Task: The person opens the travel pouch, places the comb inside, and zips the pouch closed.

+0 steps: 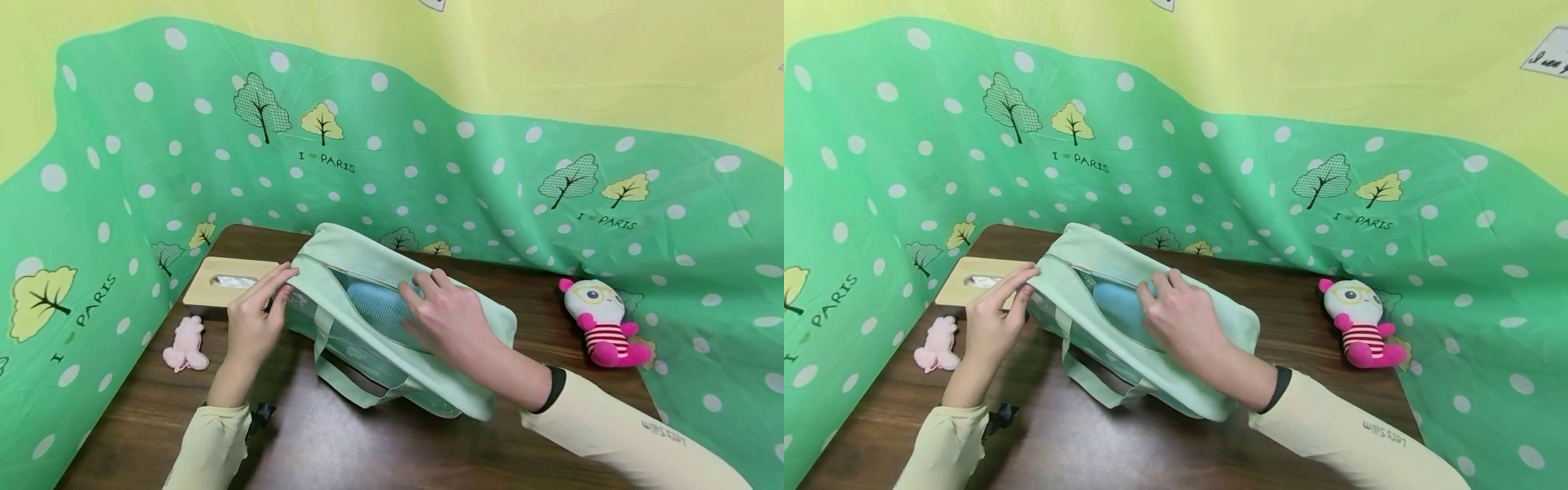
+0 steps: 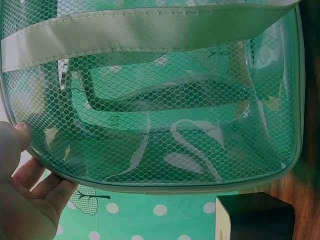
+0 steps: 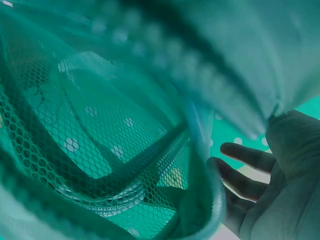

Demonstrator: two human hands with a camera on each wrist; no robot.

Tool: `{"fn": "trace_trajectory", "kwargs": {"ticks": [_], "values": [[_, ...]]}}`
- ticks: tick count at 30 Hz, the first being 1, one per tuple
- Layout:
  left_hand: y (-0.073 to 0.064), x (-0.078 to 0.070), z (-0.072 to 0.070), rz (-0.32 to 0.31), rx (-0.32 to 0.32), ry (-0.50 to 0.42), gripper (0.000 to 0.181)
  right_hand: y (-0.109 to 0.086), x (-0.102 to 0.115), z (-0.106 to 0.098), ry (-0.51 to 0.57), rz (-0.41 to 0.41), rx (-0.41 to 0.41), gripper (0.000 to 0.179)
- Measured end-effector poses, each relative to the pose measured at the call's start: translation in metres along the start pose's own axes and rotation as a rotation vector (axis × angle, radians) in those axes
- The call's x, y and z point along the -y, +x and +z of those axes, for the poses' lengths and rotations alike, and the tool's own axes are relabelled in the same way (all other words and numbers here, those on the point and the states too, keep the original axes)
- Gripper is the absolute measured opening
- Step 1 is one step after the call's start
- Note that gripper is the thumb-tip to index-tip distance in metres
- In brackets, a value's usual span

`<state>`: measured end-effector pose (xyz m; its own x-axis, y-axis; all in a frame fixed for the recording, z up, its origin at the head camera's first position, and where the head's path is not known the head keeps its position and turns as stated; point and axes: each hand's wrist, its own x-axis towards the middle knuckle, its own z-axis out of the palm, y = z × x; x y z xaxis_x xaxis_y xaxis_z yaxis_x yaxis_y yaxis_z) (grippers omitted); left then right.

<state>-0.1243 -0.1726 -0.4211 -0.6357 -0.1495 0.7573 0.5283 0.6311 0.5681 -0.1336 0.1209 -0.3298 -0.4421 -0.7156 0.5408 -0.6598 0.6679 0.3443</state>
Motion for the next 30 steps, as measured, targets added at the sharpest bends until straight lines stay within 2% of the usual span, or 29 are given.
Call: {"fn": "trace_trajectory", "kwargs": {"ticks": [4,8,11,16,21,25,30], "values": [[0.0,0.0,0.0,0.014,-0.003,0.004,0.028,0.001,-0.003,-0.001,0.02,0.02,0.007,0.044],[0.001,-0.001,0.001,0.022,-0.01,0.005,0.028,0.003,-0.005,-0.003,0.076,0.052,0.072,0.033],[0.001,-0.002,0.001,0.029,-0.013,0.009,0.028,0.008,-0.007,-0.008,0.192,0.103,0.179,0.025],[0.001,-0.002,0.0,0.012,-0.004,0.01,0.028,0.026,-0.013,-0.015,0.488,0.207,0.38,0.015],[0.001,-0.002,-0.002,0.004,0.0,0.018,0.028,0.048,-0.016,-0.008,0.728,0.222,0.52,0.013],[0.002,-0.002,-0.002,0.004,0.001,0.015,0.028,0.061,-0.014,0.001,0.827,0.259,0.651,0.019],[0.001,-0.002,-0.001,0.026,0.008,0.011,0.029,0.067,-0.017,-0.001,0.88,0.299,0.831,0.025]]}}
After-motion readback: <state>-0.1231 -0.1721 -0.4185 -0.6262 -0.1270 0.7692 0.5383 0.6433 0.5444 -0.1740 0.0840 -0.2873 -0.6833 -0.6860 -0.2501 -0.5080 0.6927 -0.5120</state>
